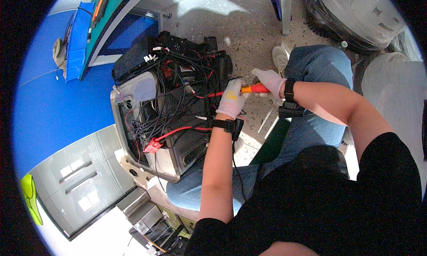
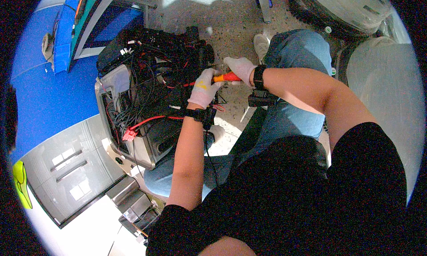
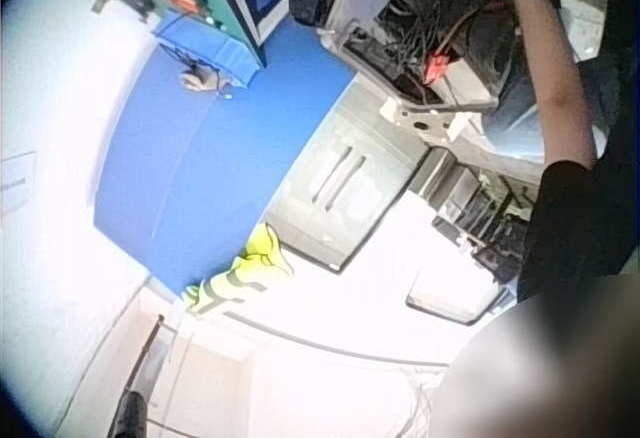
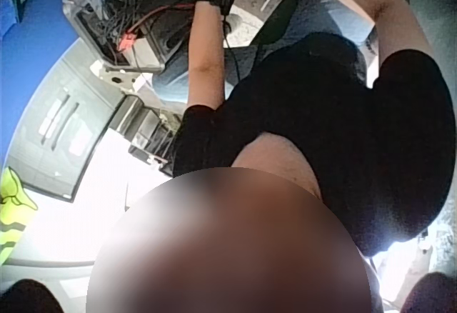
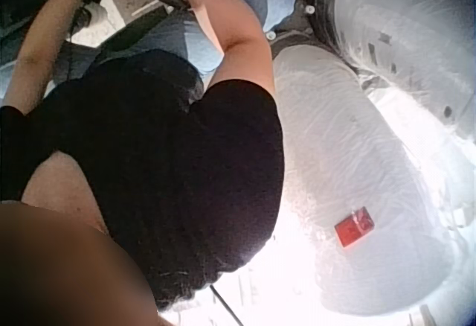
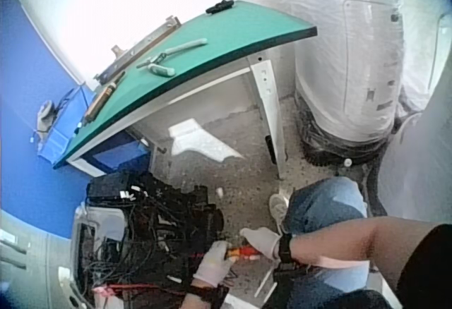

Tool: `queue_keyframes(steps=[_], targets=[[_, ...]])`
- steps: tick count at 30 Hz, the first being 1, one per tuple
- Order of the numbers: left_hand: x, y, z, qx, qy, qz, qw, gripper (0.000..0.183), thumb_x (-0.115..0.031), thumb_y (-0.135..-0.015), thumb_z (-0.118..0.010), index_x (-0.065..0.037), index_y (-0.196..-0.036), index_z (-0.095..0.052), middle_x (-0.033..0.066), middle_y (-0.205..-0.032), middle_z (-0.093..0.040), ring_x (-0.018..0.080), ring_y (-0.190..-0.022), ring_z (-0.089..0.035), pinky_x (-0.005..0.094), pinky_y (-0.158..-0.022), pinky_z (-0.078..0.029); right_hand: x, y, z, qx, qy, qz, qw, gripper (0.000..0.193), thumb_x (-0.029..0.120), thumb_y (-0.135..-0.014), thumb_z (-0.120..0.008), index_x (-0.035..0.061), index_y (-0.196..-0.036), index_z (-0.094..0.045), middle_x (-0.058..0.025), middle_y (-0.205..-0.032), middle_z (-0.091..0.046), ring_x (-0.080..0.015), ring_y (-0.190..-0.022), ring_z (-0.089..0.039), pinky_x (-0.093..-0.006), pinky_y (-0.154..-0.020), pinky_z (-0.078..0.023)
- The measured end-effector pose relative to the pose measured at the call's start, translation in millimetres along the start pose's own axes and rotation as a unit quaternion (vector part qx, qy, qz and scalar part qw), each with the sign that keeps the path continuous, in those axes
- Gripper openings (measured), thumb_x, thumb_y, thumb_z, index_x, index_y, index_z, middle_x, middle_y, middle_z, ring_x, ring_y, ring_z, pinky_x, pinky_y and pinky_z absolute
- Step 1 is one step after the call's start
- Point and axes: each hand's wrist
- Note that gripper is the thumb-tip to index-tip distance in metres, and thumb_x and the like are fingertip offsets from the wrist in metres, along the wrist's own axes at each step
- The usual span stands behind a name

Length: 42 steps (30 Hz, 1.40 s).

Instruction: Using a screwdriver and hands to organize and connect cables inside an electromechanical machine cabinet.

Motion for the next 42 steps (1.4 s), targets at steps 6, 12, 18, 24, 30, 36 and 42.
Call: queue_keyframes(steps=[6,12,18,24,30,36,42], targets=[[1.5,0.9,3.5,0.032,-0.012,0.015,0.999,0.031,-0.016,-0.074,-0.067,-0.003,-0.100,-0.054,0.0171,-0.093,-0.056,0.0351,-0.090,-0.056,0.0397,-0.078,-0.045,9.5,8.6,-1.2,-0.013,-0.089,-0.064,0.994,0.047,0.041,-0.087,-0.044,-0.0034,-0.086,-0.057,-0.0164,-0.071,-0.063,-0.0216,-0.054,-0.062,-0.0276,-0.042,-0.049],[-0.3,1.1,-2.2,0.004,0.013,-0.059,0.998,0.035,-0.016,-0.074,-0.067,-0.003,-0.103,-0.053,0.0164,-0.095,-0.056,0.0360,-0.091,-0.055,0.0391,-0.081,-0.044,15.1,12.7,-1.0,-0.012,-0.046,-0.032,0.998,0.046,0.040,-0.088,-0.043,-0.0039,-0.088,-0.056,-0.0166,-0.070,-0.063,-0.0224,-0.053,-0.062,-0.0288,-0.041,-0.049],[-3.1,0.9,-1.6,-0.035,0.004,-0.026,0.999,0.033,-0.009,-0.070,-0.069,-0.002,-0.099,-0.052,0.0161,-0.098,-0.054,0.0352,-0.092,-0.054,0.0383,-0.079,-0.044,6.0,7.6,1.3,0.003,0.011,0.022,1.000,0.044,0.039,-0.089,-0.042,-0.0023,-0.088,-0.056,-0.0156,-0.071,-0.063,-0.0225,-0.056,-0.063,-0.0293,-0.042,-0.050],[-1.5,1.2,1.0,-0.009,-0.001,-0.022,1.000,0.033,-0.010,-0.072,-0.068,-0.001,-0.099,-0.052,0.0178,-0.097,-0.054,0.0363,-0.092,-0.054,0.0386,-0.078,-0.045,-6.7,-6.4,0.2,-0.001,0.031,0.008,0.999,0.039,0.037,-0.090,-0.042,0.0001,-0.092,-0.055,-0.0147,-0.072,-0.063,-0.0220,-0.057,-0.063,-0.0281,-0.042,-0.050],[2.8,1.7,0.3,0.028,-0.003,-0.019,0.999,0.033,-0.011,-0.074,-0.066,-0.002,-0.103,-0.053,0.0182,-0.095,-0.056,0.0371,-0.094,-0.054,0.0393,-0.081,-0.045,6.8,2.3,-1.1,-0.024,-0.033,-0.035,0.999,0.046,0.041,-0.086,-0.047,-0.0041,-0.085,-0.056,-0.0165,-0.072,-0.063,-0.0220,-0.055,-0.063,-0.0273,-0.042,-0.049],[-4.0,0.5,-6.0,-0.050,-0.010,-0.067,0.996,0.032,-0.011,-0.074,-0.065,-0.002,-0.102,-0.053,0.0175,-0.093,-0.056,0.0358,-0.093,-0.054,0.0388,-0.083,-0.044,9.9,8.0,-1.8,-0.028,-0.097,-0.057,0.993,0.047,0.041,-0.085,-0.049,-0.0054,-0.084,-0.057,-0.0168,-0.070,-0.063,-0.0231,-0.053,-0.063,-0.0291,-0.041,-0.050],[-3.5,-0.3,-2.8,0.015,-0.030,-0.009,0.999,0.030,-0.013,-0.073,-0.066,-0.002,-0.098,-0.053,0.0185,-0.094,-0.057,0.0375,-0.092,-0.053,0.0405,-0.082,-0.043,7.5,2.0,-1.3,-0.034,-0.012,-0.080,0.996,0.034,0.034,-0.088,-0.041,0.0038,-0.086,-0.057,-0.0185,-0.070,-0.061,-0.0284,-0.059,-0.062,-0.0376,-0.054,-0.050]])
Point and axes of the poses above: each hand's wrist, its own y-axis away from the middle knuckle, its own z-axis out of the back of the hand, x = y × z
